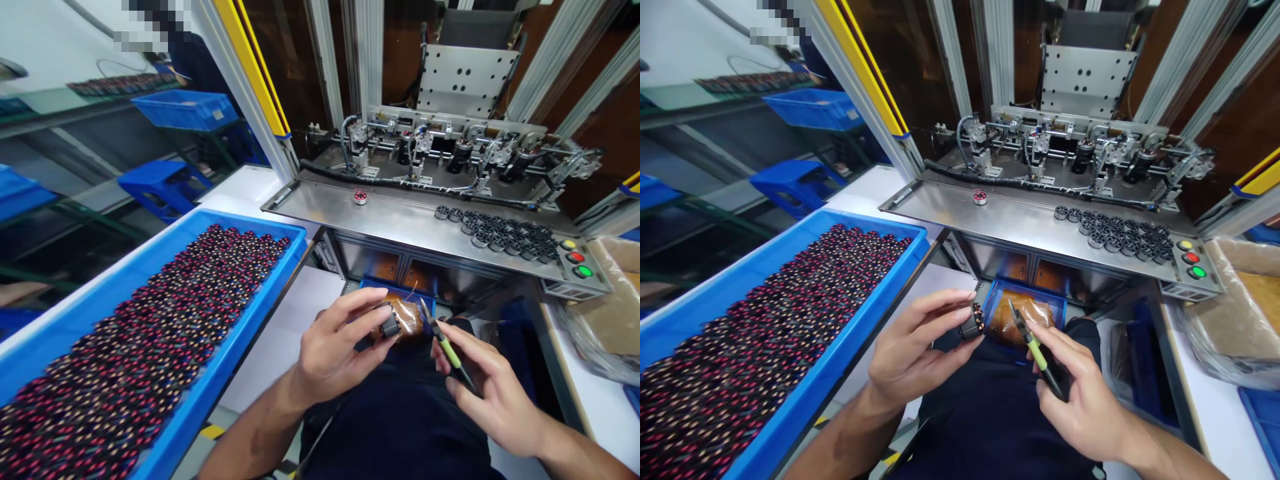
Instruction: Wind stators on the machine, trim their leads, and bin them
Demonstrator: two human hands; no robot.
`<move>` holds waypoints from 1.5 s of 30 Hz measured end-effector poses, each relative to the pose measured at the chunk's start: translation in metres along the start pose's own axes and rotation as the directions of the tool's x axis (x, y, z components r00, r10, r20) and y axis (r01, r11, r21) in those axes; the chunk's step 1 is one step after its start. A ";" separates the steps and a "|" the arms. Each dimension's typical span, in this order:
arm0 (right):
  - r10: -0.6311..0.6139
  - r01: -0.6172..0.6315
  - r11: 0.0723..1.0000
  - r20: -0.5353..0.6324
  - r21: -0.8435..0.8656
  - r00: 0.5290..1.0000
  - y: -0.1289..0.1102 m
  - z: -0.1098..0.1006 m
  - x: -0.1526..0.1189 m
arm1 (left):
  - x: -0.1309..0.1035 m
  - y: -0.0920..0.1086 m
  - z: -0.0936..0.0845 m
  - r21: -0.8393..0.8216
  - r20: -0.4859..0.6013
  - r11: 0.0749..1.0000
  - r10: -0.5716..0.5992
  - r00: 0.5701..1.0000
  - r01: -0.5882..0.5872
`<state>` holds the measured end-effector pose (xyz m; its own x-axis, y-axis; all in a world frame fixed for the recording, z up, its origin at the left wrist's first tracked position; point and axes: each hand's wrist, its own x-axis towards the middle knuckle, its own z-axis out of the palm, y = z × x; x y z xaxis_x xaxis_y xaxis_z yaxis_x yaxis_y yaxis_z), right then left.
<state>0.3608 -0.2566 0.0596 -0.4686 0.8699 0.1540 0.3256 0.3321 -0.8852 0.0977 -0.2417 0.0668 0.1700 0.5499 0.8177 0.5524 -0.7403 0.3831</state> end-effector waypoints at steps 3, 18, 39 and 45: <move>-0.023 0.011 0.990 0.087 0.139 0.996 -0.010 -0.003 -0.008 | -0.002 -0.001 0.000 0.078 0.034 0.997 0.025 0.999 -0.028; -0.130 0.064 0.951 0.206 0.302 0.970 -0.021 -0.002 -0.004 | 0.002 0.003 -0.003 -0.032 -0.021 0.999 0.034 0.999 -0.034; -0.035 -0.038 0.921 0.180 0.389 0.983 -0.026 0.004 0.004 | 0.004 0.005 -0.004 -0.073 -0.023 0.997 0.009 1.000 -0.011; -0.035 -0.001 0.976 0.161 0.218 0.986 -0.025 0.005 0.008 | 0.006 0.007 -0.004 -0.050 -0.026 0.998 0.023 0.999 -0.024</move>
<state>0.3448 -0.2593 0.0814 -0.6056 0.7878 0.1121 0.1396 0.2438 -0.9597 0.0996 -0.2449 0.0764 0.1612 0.5227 0.8371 0.5067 -0.7717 0.3843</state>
